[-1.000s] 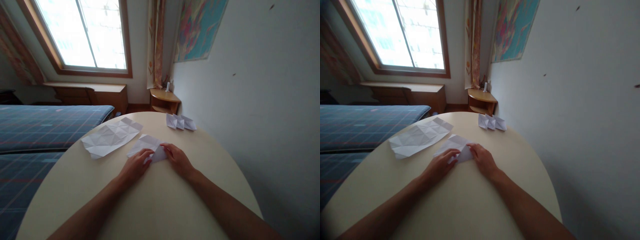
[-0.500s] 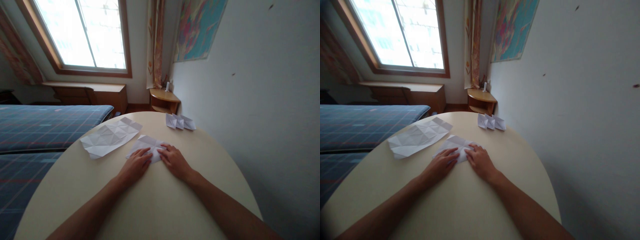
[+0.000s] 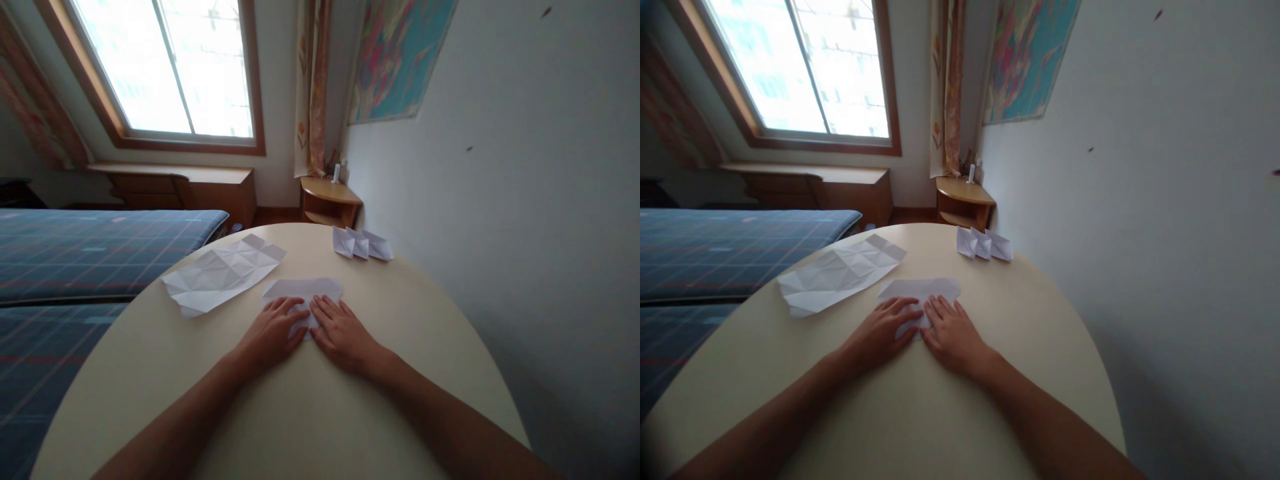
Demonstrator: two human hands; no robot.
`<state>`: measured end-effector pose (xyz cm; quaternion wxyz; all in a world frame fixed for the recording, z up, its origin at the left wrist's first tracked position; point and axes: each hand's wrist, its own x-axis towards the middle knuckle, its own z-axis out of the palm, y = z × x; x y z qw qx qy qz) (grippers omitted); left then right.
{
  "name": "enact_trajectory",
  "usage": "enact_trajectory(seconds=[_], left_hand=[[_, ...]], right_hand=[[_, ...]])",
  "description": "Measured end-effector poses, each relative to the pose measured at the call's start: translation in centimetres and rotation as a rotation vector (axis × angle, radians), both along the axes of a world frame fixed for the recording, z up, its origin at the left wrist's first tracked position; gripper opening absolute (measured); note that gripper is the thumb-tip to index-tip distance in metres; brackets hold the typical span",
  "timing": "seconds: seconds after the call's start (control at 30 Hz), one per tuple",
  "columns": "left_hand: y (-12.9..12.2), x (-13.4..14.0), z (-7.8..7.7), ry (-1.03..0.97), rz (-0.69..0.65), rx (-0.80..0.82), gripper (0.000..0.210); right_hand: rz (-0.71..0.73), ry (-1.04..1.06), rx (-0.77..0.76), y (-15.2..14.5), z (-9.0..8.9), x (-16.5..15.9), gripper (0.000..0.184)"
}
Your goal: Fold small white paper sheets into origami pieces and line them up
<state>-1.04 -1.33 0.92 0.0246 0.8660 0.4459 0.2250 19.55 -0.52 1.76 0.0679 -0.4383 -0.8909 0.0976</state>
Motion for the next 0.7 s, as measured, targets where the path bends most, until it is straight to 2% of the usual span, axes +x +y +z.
enact_trajectory(seconds=[0.1,0.2,0.33,0.5,0.7], left_hand=[[0.2,-0.1,-0.4,-0.004,-0.060,-0.025,0.039],[0.1,-0.2,-0.5,0.001,-0.060,-0.063,0.041],[-0.4,0.0,0.4,0.034,-0.083,-0.110,0.048],[-1.1,0.5,1.5,0.070,-0.118,-0.138,0.051],[-1.0,0.6,0.9,0.054,-0.118,-0.119,0.047]], right_hand=[[-0.054,-0.013,-0.034,0.1,0.1,-0.1,0.060],[-0.119,-0.018,-0.055,0.3,0.3,0.0,0.064],[-0.208,-0.007,-0.063,1.0,0.5,0.6,0.067],[-0.296,0.013,-0.061,2.1,0.3,1.5,0.063],[-0.323,0.003,-0.044,2.3,-0.1,1.7,0.061]])
